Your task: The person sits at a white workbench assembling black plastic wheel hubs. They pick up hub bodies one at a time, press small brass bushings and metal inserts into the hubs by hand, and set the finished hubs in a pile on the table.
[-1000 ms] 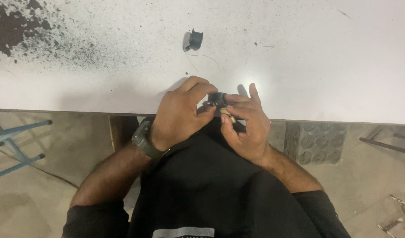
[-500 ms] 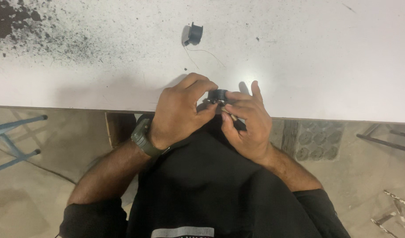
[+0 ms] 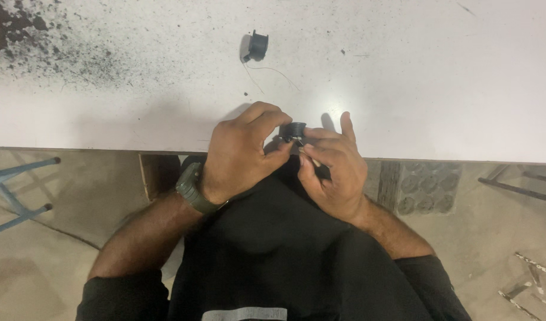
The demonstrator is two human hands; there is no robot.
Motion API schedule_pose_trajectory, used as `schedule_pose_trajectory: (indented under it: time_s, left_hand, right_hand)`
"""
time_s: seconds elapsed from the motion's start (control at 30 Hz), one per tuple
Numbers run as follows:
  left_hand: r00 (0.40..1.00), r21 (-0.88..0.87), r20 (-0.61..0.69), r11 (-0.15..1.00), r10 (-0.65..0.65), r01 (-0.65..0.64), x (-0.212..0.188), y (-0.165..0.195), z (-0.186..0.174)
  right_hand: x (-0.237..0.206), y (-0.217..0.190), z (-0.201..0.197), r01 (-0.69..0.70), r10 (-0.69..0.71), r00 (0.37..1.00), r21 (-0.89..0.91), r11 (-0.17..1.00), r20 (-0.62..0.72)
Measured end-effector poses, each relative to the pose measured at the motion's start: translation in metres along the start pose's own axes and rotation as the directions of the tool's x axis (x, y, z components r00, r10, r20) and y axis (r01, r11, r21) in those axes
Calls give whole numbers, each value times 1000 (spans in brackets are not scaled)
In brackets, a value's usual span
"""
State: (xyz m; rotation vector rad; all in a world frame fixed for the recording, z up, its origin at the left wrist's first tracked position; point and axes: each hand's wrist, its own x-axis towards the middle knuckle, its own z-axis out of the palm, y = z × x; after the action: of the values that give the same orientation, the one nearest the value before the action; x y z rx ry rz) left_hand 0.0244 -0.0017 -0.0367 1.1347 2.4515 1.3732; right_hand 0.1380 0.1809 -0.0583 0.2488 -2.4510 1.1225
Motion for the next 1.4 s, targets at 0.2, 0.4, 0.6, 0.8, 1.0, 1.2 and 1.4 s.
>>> schedule_pose_trajectory:
  time_s: [0.2, 0.4, 0.6, 0.8, 1.0, 1.2, 1.4]
  left_hand:
    - [1000, 33, 15, 999, -6, 6, -1, 0, 1]
    - [999, 48, 37, 999, 12, -13, 0, 0, 0]
    - [999, 53, 46, 999, -7, 4, -3, -2, 3]
    - [993, 216, 22, 969, 118, -120, 7, 0, -4]
    - [981, 447, -150, 894, 120, -41, 46, -32, -49]
    - [1000, 532, -27, 847, 12, 4, 70, -19, -41]
    - [834, 100, 366, 909, -412, 405, 56, 8, -48]
  right_hand:
    - [-2, -1, -9, -214, 207, 977, 220, 952, 57]
    - [-6, 1, -7, -197, 198, 980, 277, 940, 23]
    - [-12, 5, -3, -125, 128, 992, 162, 979, -7]
    - [-5, 16, -10, -36, 24, 991, -87, 996, -134]
    - [3, 19, -32, -67, 60, 967, -21, 998, -249]
    - [19, 2, -18, 37, -50, 997, -218, 975, -55]
    - [29, -10, -16, 51, -29, 997, -340, 939, 68]
